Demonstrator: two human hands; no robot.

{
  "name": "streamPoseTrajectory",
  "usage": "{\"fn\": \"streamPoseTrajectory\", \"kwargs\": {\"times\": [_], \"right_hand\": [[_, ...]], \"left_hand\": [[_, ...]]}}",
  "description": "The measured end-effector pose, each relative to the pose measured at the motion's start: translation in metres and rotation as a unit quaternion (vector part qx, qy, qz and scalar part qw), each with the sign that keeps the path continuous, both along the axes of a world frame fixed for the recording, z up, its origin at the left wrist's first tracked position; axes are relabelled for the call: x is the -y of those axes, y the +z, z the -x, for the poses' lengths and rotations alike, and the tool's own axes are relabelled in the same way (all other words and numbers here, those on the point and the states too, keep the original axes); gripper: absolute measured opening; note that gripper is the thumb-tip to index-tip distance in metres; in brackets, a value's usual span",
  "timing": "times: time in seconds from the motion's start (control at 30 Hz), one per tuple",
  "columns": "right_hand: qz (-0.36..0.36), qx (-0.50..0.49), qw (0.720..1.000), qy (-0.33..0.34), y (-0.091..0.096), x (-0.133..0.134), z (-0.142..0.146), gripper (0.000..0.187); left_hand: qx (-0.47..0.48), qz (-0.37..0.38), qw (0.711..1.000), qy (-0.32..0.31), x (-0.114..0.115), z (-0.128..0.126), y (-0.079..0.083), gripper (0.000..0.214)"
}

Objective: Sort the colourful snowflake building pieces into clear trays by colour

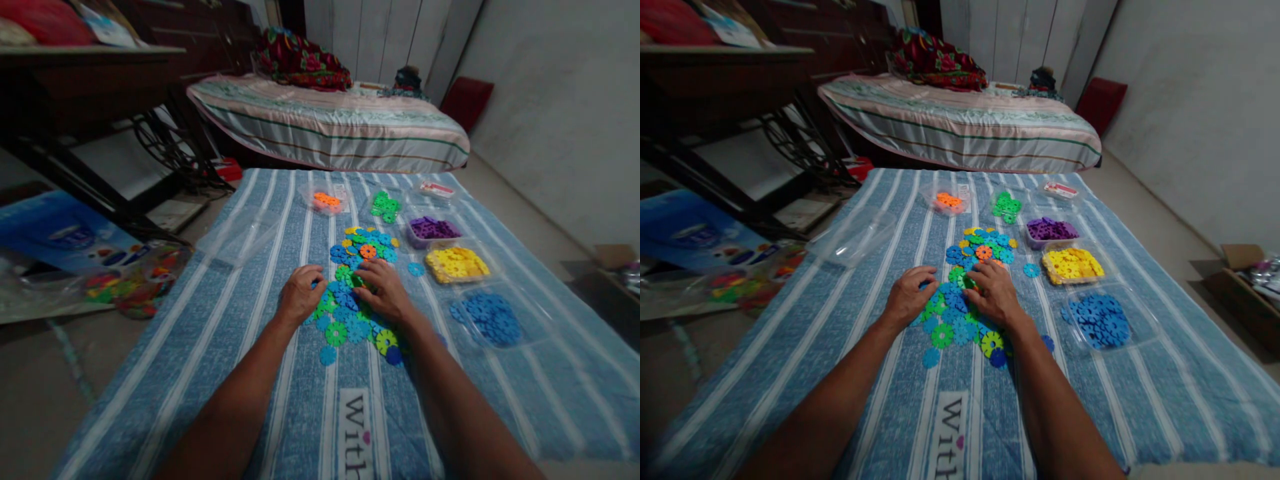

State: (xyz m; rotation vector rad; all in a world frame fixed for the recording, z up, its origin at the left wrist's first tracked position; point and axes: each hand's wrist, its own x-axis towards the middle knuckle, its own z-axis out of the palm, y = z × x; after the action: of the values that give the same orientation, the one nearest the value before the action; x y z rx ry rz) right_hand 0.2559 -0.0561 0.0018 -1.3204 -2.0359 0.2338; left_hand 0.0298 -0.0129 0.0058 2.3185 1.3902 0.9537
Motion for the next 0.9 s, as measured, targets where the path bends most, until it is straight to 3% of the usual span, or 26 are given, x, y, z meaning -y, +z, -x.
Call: {"fn": "streamPoseTrajectory", "kwargs": {"times": [0.13,0.33,0.53,0.77,0.9], "right_hand": [[0.030,0.042,0.998,0.028,0.004,0.004,0.004,0.028],[0.030,0.018,0.996,0.085,0.013,0.005,0.004,0.030],[-0.009,-0.024,0.999,0.040,0.010,0.004,0.005,0.026],[0.020,0.064,0.996,0.065,0.011,0.007,0.015,0.047],[0.022,0.086,0.994,0.057,0.019,0.010,0.020,0.037]], "left_hand": [[0.000,-0.003,1.000,0.001,0.000,0.000,0.000,0.014],[-0.001,-0.005,1.000,-0.004,0.001,0.000,0.000,0.014],[-0.022,-0.019,0.999,-0.024,0.000,-0.002,-0.001,0.014],[-0.051,-0.046,0.995,-0.070,0.002,-0.010,-0.003,0.025],[-0.064,-0.038,0.995,-0.073,0.003,-0.010,-0.005,0.026]]}}
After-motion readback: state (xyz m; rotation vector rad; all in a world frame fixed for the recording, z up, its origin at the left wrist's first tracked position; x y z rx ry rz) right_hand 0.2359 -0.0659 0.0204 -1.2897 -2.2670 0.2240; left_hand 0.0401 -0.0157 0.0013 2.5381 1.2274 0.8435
